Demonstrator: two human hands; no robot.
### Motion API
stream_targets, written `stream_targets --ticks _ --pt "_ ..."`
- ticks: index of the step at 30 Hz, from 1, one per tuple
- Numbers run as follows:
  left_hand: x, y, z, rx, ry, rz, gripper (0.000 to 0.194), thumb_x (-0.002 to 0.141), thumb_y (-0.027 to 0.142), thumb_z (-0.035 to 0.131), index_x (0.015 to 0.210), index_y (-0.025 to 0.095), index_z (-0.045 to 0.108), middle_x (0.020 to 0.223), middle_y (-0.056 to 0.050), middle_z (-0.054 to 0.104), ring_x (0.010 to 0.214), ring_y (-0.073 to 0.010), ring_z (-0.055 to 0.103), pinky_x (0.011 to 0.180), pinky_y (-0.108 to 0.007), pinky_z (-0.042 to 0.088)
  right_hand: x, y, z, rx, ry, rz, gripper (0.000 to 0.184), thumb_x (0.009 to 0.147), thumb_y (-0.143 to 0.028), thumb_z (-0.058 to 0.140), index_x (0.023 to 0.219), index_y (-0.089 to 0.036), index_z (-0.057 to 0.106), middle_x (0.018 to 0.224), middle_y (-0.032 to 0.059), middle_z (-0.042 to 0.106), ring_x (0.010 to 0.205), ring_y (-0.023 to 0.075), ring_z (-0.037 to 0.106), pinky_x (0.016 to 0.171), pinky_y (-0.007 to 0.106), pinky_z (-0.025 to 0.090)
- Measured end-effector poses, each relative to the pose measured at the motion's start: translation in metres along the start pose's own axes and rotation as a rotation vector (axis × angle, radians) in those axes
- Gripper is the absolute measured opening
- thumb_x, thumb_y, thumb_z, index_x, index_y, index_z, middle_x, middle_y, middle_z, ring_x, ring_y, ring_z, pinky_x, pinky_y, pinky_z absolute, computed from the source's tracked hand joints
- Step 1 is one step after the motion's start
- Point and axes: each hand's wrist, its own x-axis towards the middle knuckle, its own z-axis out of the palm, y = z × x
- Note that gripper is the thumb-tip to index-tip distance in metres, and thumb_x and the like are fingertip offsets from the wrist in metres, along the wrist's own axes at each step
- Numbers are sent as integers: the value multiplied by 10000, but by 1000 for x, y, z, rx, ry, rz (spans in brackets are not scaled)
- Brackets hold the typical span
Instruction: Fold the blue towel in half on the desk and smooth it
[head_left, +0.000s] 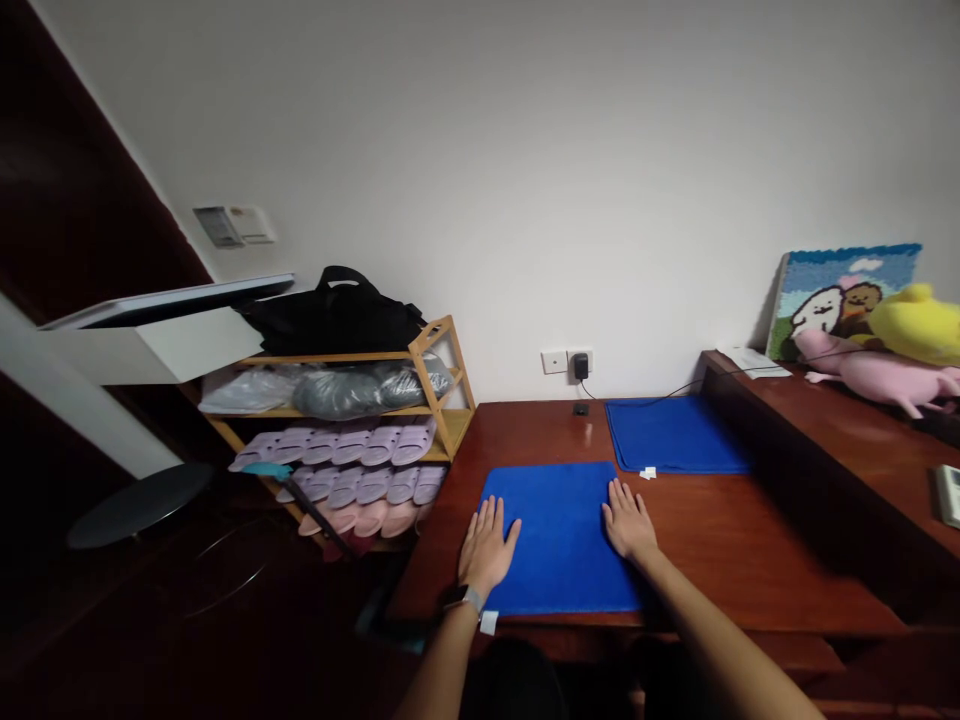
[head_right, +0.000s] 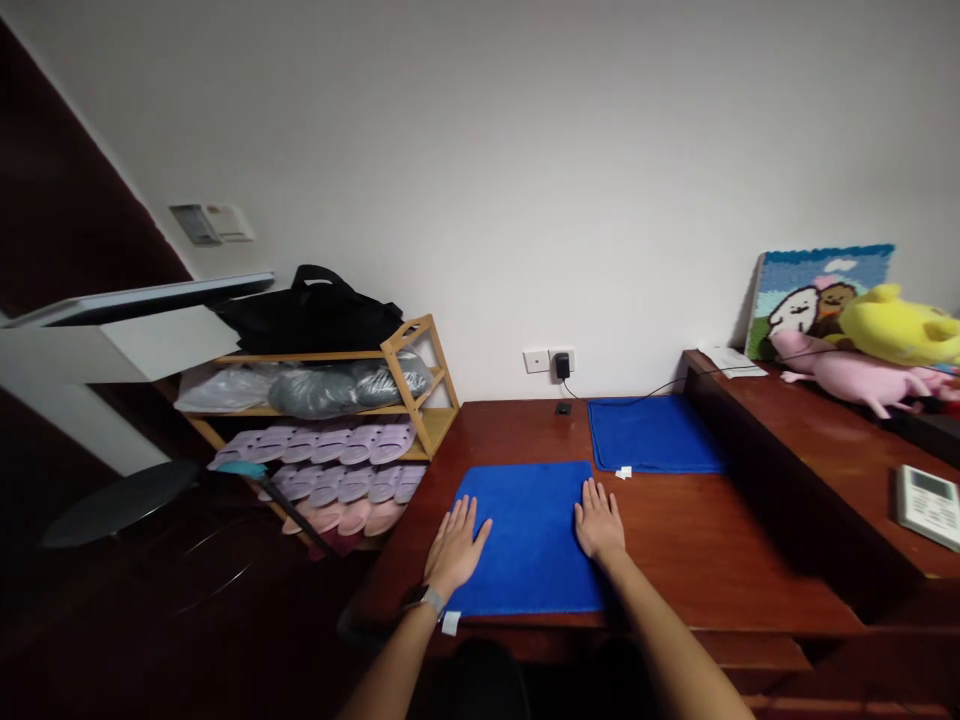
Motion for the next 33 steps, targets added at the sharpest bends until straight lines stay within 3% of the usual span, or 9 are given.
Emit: stream_targets --ticks 7,13,15,17,21,23,25,27,33 --pt "3 -2 1 9 -11 -5 791 1022 629 175 1587 94 316 1655 -154 266 1548 -270 213 1254 -473 203 -50 4 14 21 38 -37 678 1025 -440 120 1621 -119 160 1694 25 142 1569 191 85 1268 391 36" --pt "9 7 -14 36 -96 -34 785 1027 595 165 1600 68 265 1664 -160 228 1554 -279 173 1264 -479 169 -55 4 11 52 41 -44 680 1019 -423 120 1617 -100 153 1694 35 141 1570 196 77 1268 383 18" --pt "9 33 -17 15 -43 3 753 1037 564 153 1609 83 248 1663 -149 243 1555 -280 169 1267 -488 162 -54 4 10 64 36 -45 679 1018 -421 117 1617 -103 148 1695 28 129 1570 192 72 1268 382 19" --pt "6 73 -15 -42 -4 109 723 1047 545 127 1614 114 250 1667 -121 252 1555 -264 178 1269 -474 175 -54 4 9 72 38 -50 680 1018 -421 113 1617 -101 146 1694 29 124 1570 189 67 1267 382 24" --pt "-3 157 1 -139 -62 313 703 1054 543 105 1604 150 296 1660 -95 293 1548 -229 221 1267 -450 209 -56 5 10 52 31 -71 671 1015 -384 100 1612 -81 157 1693 52 129 1570 196 69 1266 389 24" --pt "-8 175 7 -146 -76 331 700 1056 539 98 1602 151 303 1658 -97 300 1548 -223 220 1270 -449 201 -56 5 10 42 28 -78 665 1012 -360 90 1610 -79 167 1692 57 134 1570 197 72 1266 389 23" --pt "-11 170 9 -137 -93 326 713 1052 558 100 1602 152 303 1659 -97 293 1548 -222 220 1272 -447 195 -56 5 10 42 31 -76 665 1012 -363 98 1610 -80 165 1692 58 138 1569 198 76 1266 388 27" --pt "-14 144 4 -120 -110 299 741 1043 595 104 1602 149 300 1662 -98 275 1548 -227 218 1271 -447 193 -56 5 10 44 42 -69 670 1014 -381 114 1612 -82 160 1691 58 145 1569 200 84 1266 387 29" --pt "-32 24 -18 -19 -110 48 789 1025 646 133 1607 134 278 1669 -113 235 1553 -248 183 1265 -464 181 -56 4 13 49 53 -56 671 1019 -399 123 1612 -89 170 1691 57 148 1567 191 101 1267 389 42"
